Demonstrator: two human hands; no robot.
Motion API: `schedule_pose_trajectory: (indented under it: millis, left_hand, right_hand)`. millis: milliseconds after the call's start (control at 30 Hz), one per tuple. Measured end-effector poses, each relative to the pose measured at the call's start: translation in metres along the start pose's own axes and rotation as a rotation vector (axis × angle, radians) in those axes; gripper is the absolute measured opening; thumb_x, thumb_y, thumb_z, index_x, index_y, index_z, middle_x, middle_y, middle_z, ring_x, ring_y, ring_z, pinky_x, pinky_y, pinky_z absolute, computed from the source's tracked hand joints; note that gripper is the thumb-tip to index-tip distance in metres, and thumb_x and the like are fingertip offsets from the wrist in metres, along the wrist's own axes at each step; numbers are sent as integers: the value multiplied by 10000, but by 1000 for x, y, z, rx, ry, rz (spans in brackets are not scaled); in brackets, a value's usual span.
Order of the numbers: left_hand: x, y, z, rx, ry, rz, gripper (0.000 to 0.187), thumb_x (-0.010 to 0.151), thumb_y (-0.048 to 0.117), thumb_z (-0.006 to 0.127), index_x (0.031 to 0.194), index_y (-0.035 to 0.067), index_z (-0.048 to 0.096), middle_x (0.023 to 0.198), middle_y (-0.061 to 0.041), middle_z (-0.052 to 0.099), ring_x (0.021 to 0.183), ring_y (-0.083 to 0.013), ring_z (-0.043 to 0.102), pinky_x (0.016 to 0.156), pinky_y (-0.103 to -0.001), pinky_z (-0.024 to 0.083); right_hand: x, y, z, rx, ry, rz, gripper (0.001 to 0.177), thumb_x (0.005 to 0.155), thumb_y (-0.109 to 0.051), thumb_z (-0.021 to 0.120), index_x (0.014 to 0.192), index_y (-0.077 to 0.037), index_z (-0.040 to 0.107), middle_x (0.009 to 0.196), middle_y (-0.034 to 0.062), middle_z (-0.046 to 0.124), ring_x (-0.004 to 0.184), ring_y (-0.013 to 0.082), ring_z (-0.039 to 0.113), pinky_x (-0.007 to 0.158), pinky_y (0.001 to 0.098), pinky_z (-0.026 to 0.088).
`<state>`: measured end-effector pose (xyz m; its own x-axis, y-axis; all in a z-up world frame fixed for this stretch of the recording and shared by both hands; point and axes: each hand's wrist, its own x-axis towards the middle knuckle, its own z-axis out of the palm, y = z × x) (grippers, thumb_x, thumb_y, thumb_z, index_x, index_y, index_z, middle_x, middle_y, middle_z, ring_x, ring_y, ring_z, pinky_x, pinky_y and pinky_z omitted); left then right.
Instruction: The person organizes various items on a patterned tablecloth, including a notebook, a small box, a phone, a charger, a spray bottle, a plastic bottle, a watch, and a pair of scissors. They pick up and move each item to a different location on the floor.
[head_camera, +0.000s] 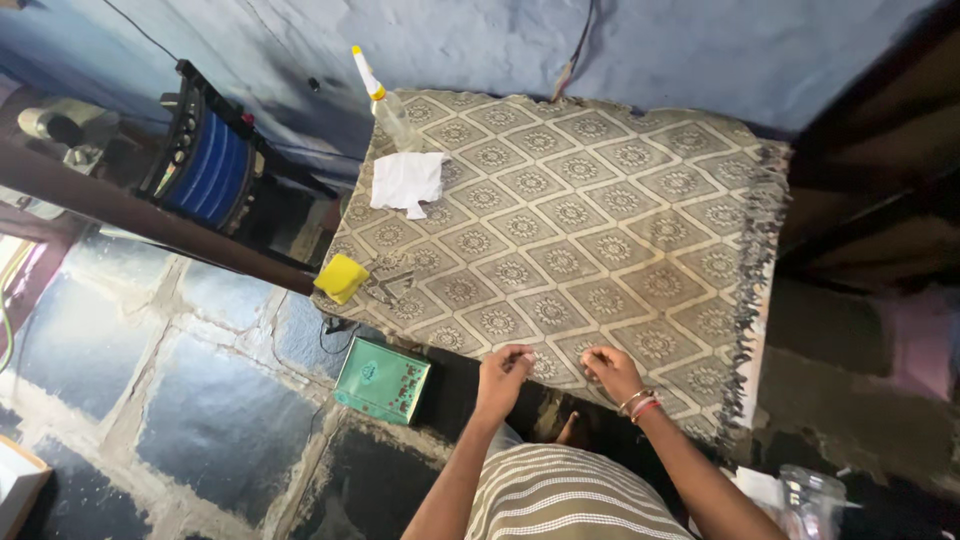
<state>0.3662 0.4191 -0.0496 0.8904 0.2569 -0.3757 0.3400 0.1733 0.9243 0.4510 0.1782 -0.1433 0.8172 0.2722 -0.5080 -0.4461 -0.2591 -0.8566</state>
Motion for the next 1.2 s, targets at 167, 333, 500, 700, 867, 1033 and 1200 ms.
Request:
schedule_pose_trajectory:
  millis: [167, 333, 500, 700, 867, 1033, 1200]
  left_hand:
    - [28, 3, -25, -44, 51, 25, 220, 937, 127, 677, 1107, -8, 714, 889, -30, 754, 783, -80, 698, 681, -232, 532]
    - [78, 8, -57, -29, 35, 19, 247, 943, 136, 677, 1129, -20, 725, 852, -72, 739, 724, -116, 644, 648, -265, 516]
    - [136, 24, -100, 8, 11, 128, 225, 949, 142, 676, 1099, -15, 731, 849, -46, 742, 763, -99, 678, 667, -245, 535]
    - [221, 44, -166, -22, -1, 38, 196, 933, 131, 658, 1080, 36, 746, 842, -10, 736, 658, -78, 599, 594, -252, 505]
    - [314, 52, -239, 233, 159, 263, 148, 956, 107, 666, 1038, 34, 765, 809, -26, 712, 683, -99, 612, 638, -273, 496]
    - [401, 72, -280, 595, 355, 333, 274, 925, 210, 676, 1134, 42, 728, 1040, -144, 727, 980, -294, 671, 884, -408, 510]
    - [445, 61, -273, 914, 386, 309, 522, 887, 330, 706, 1307, 26, 641, 1366, -190, 576, 1271, -385, 508, 1028, -533, 422]
  right_hand:
    - [22, -9, 10, -49, -43, -25, 260, 947, -237, 688, 1039, 2, 732, 878, 29, 742, 772, 100, 683, 680, 256, 550]
    - [51, -27, 29, -61, -23, -52, 242, 945, -243, 680, 1051, -31, 728, 889, 19, 746, 779, 92, 693, 686, 242, 550]
    - [77, -49, 58, -52, 24, -46, 196, 946, -216, 695, 1034, -46, 737, 864, 21, 731, 748, 92, 672, 663, 247, 543]
    - [125, -79, 107, -119, 34, -102, 182, 952, -211, 707, 1008, -40, 733, 774, 16, 702, 677, 90, 634, 634, 246, 531]
    - [157, -88, 136, -132, 124, -1, 168, 948, -183, 693, 992, -28, 739, 768, 15, 698, 604, 94, 624, 569, 256, 517]
    - [158, -89, 135, 51, 255, 132, 177, 978, -161, 633, 999, 0, 704, 758, 65, 716, 567, 123, 638, 522, 266, 530]
    - [158, -89, 131, 201, 294, 144, 193, 982, -176, 618, 1026, 4, 674, 757, 88, 721, 561, 152, 682, 501, 271, 550]
